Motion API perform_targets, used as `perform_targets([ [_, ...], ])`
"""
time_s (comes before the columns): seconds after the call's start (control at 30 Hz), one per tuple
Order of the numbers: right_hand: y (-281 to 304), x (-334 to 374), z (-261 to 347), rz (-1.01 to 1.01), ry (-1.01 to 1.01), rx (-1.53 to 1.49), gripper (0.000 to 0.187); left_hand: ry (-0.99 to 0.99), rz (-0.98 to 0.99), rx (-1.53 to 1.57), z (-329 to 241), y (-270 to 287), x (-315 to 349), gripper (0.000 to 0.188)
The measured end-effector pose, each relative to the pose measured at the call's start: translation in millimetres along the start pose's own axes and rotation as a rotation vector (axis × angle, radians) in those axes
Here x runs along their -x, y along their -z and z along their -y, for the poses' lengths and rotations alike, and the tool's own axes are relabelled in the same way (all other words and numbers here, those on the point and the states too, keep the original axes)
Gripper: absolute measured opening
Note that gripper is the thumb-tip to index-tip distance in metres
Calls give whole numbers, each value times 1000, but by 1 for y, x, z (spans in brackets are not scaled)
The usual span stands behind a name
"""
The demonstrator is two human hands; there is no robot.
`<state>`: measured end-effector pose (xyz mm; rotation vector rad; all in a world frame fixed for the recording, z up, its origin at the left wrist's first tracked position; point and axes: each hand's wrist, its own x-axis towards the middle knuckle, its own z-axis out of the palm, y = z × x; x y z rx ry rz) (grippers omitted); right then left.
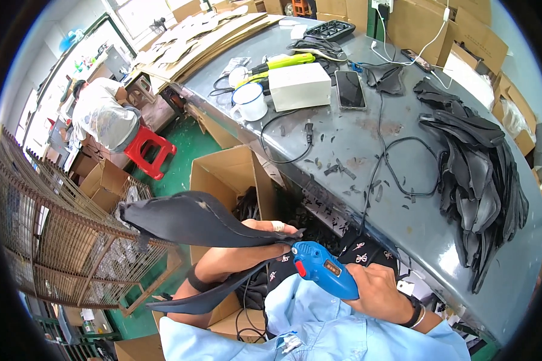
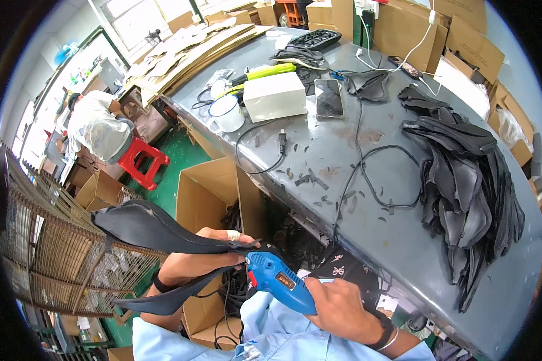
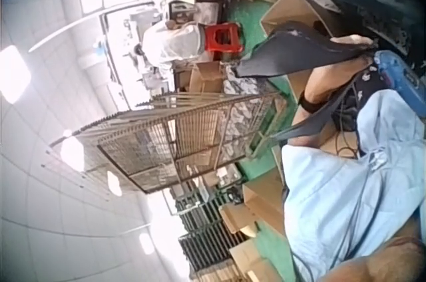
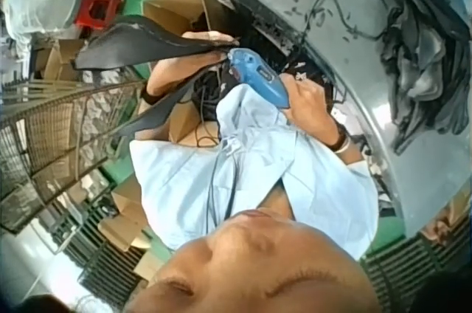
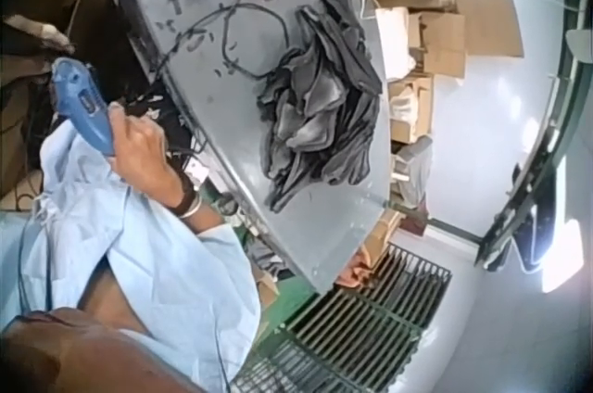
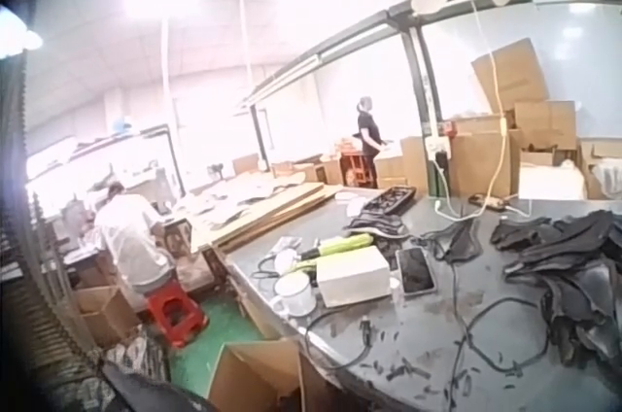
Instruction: The person trims excess material from black shoe components using electric shears, handling each piece one at a time. They rotate the components by hand to reach different edges before placing the finished pieces into a cardboard box.
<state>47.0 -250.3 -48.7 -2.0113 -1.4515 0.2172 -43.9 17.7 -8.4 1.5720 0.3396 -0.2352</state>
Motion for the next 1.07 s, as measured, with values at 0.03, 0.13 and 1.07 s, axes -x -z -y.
perform_targets([
  [0.03, 0, 0, 0, -6, 9, -16, 53, -27, 4, -11, 6, 0, -3, 28],
  [0.13, 1, -4, 5, -45, 15, -29, 51, -141, 15, 122, 18, -8, -9, 30],
  [1.07, 5, -11, 8, -26, -114, -117, 52, -821, -905, 528, 9, -57, -12, 46],
])
